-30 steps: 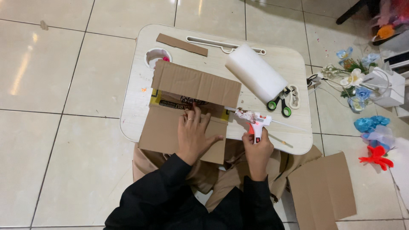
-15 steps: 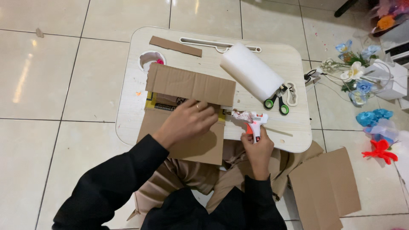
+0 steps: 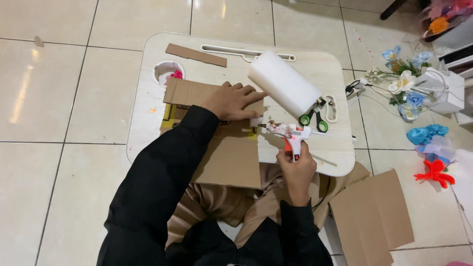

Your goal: The person assembles a cardboard box by applying hot glue to a white foam roll and attaching it to the cardboard edges. They fold the flaps, press the glued sections, and repeatedly adjust the box structure on a low white table.

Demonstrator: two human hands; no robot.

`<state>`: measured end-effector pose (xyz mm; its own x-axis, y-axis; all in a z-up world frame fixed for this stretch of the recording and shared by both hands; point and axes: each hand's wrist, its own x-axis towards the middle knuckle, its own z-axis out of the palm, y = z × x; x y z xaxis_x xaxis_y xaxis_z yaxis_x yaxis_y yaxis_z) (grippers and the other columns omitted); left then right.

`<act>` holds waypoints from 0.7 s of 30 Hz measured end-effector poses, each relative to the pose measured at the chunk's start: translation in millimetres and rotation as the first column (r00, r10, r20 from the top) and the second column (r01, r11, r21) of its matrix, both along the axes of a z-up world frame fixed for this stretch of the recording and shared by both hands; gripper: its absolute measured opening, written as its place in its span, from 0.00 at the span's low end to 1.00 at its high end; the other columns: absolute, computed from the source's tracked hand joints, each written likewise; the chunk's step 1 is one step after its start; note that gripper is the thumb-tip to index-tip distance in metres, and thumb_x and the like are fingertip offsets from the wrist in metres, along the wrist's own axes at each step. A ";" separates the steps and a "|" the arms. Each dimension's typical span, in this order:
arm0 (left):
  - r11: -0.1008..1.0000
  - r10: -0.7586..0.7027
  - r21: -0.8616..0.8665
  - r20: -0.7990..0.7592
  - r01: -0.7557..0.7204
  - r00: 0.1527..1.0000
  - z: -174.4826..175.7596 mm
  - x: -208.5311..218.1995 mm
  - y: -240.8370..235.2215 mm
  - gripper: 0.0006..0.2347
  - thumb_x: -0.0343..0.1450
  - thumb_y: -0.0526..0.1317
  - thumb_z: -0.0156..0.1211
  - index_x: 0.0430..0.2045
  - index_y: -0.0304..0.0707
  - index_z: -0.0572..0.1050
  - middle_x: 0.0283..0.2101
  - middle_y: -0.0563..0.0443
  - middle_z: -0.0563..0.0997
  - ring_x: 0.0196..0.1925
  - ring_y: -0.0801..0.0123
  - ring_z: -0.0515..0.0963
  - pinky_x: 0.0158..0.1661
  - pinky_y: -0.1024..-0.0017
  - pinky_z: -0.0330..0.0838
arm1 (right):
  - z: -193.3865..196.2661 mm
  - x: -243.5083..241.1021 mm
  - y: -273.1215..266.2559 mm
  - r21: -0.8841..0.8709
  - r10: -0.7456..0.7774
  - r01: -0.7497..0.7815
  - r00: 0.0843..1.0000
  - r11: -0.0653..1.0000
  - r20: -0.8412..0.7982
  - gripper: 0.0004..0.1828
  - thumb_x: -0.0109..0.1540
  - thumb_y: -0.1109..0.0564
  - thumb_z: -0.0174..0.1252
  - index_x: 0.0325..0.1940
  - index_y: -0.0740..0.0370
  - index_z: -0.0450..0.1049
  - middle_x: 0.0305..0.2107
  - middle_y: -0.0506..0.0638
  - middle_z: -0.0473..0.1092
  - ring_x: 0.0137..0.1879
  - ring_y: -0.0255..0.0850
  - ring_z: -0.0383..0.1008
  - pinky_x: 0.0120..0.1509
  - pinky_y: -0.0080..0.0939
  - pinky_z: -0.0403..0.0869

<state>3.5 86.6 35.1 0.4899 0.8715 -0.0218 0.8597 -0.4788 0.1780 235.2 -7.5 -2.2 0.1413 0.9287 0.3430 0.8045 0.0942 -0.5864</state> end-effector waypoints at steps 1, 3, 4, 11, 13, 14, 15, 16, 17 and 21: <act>1.000 -0.001 -0.001 0.001 0.001 1.000 1.5 0.0 0.0 0.26 0.63 0.64 0.26 0.53 0.61 0.53 0.51 0.52 0.64 0.52 0.57 0.67 0.48 0.58 0.61 | -3.1 1.3 1.7 -0.001 -0.001 0.001 1.000 1.000 0.001 0.24 0.43 0.54 0.61 0.40 0.68 0.69 0.17 0.64 0.67 0.26 0.59 0.69 0.31 0.50 0.68; 1.000 -0.002 0.004 -0.015 0.002 1.000 4.7 -1.3 -1.3 0.21 0.68 0.59 0.23 0.53 0.60 0.52 0.50 0.52 0.64 0.51 0.58 0.67 0.48 0.59 0.62 | -9.3 2.9 4.7 0.071 0.007 -0.011 0.998 0.997 0.057 0.26 0.41 0.53 0.62 0.41 0.66 0.69 0.18 0.63 0.67 0.26 0.59 0.70 0.31 0.49 0.68; 1.000 0.001 0.005 -0.014 -0.001 1.000 1.7 -1.2 0.1 0.21 0.68 0.59 0.23 0.53 0.60 0.52 0.50 0.52 0.64 0.51 0.58 0.67 0.48 0.59 0.62 | -7.7 2.4 4.2 0.073 0.010 -0.014 0.998 0.997 0.058 0.26 0.41 0.53 0.62 0.41 0.66 0.69 0.18 0.63 0.67 0.26 0.59 0.70 0.31 0.49 0.68; 0.999 0.031 -0.014 -0.017 -0.031 0.999 -9.4 -0.3 6.6 0.20 0.67 0.57 0.23 0.53 0.66 0.50 0.51 0.58 0.62 0.52 0.62 0.65 0.49 0.60 0.60 | -14.2 1.5 -1.6 0.380 0.058 -0.082 0.996 0.921 0.073 0.16 0.41 0.60 0.62 0.32 0.64 0.70 0.15 0.54 0.66 0.22 0.51 0.69 0.28 0.38 0.68; 0.998 0.047 -0.035 -0.005 -0.047 0.999 -8.5 -1.2 6.6 0.20 0.67 0.57 0.23 0.53 0.66 0.51 0.51 0.58 0.62 0.53 0.62 0.65 0.50 0.60 0.59 | -16.4 -0.8 -0.7 0.429 0.059 -0.088 0.995 0.899 0.080 0.17 0.40 0.61 0.63 0.32 0.65 0.70 0.15 0.55 0.65 0.23 0.52 0.68 0.27 0.39 0.68; 0.998 0.048 -0.039 0.006 -0.048 0.999 -9.4 -1.5 7.5 0.20 0.67 0.57 0.23 0.53 0.67 0.51 0.51 0.59 0.62 0.52 0.62 0.65 0.49 0.60 0.59 | -22.1 0.8 1.5 0.458 0.034 -0.076 0.995 0.886 0.098 0.17 0.40 0.60 0.64 0.32 0.64 0.70 0.15 0.55 0.65 0.23 0.51 0.69 0.28 0.39 0.68; 0.998 0.047 -0.044 0.014 -0.046 0.999 -10.1 -1.6 8.0 0.19 0.67 0.57 0.23 0.53 0.68 0.52 0.51 0.60 0.62 0.52 0.62 0.65 0.49 0.60 0.59 | -28.1 2.3 2.7 0.487 0.007 -0.061 0.994 0.872 0.112 0.17 0.41 0.60 0.64 0.32 0.63 0.71 0.16 0.54 0.65 0.24 0.50 0.69 0.29 0.38 0.69; 0.998 0.052 -0.045 0.015 -0.051 0.999 -11.5 -1.8 8.6 0.19 0.67 0.57 0.23 0.53 0.68 0.52 0.51 0.60 0.62 0.52 0.62 0.65 0.49 0.60 0.59 | -29.4 2.9 3.6 0.485 0.012 -0.066 0.993 0.872 0.114 0.17 0.41 0.60 0.64 0.32 0.63 0.71 0.16 0.54 0.65 0.24 0.50 0.69 0.29 0.38 0.69; 0.998 0.045 -0.039 -0.004 -0.045 0.999 -12.9 -1.5 10.1 0.19 0.68 0.56 0.22 0.53 0.67 0.51 0.51 0.59 0.62 0.52 0.62 0.65 0.49 0.60 0.59 | -30.7 3.7 4.5 0.486 0.035 -0.077 0.995 0.871 0.095 0.16 0.41 0.61 0.64 0.32 0.63 0.71 0.16 0.55 0.65 0.24 0.51 0.69 0.29 0.39 0.68; 0.999 0.044 -0.031 0.008 -0.044 0.999 -12.0 -1.3 10.0 0.19 0.68 0.55 0.22 0.54 0.68 0.51 0.51 0.60 0.62 0.52 0.62 0.65 0.49 0.61 0.59 | -44.6 11.8 9.0 0.504 0.057 -0.069 0.998 0.861 0.040 0.16 0.42 0.61 0.64 0.33 0.64 0.71 0.16 0.56 0.66 0.24 0.53 0.69 0.29 0.40 0.68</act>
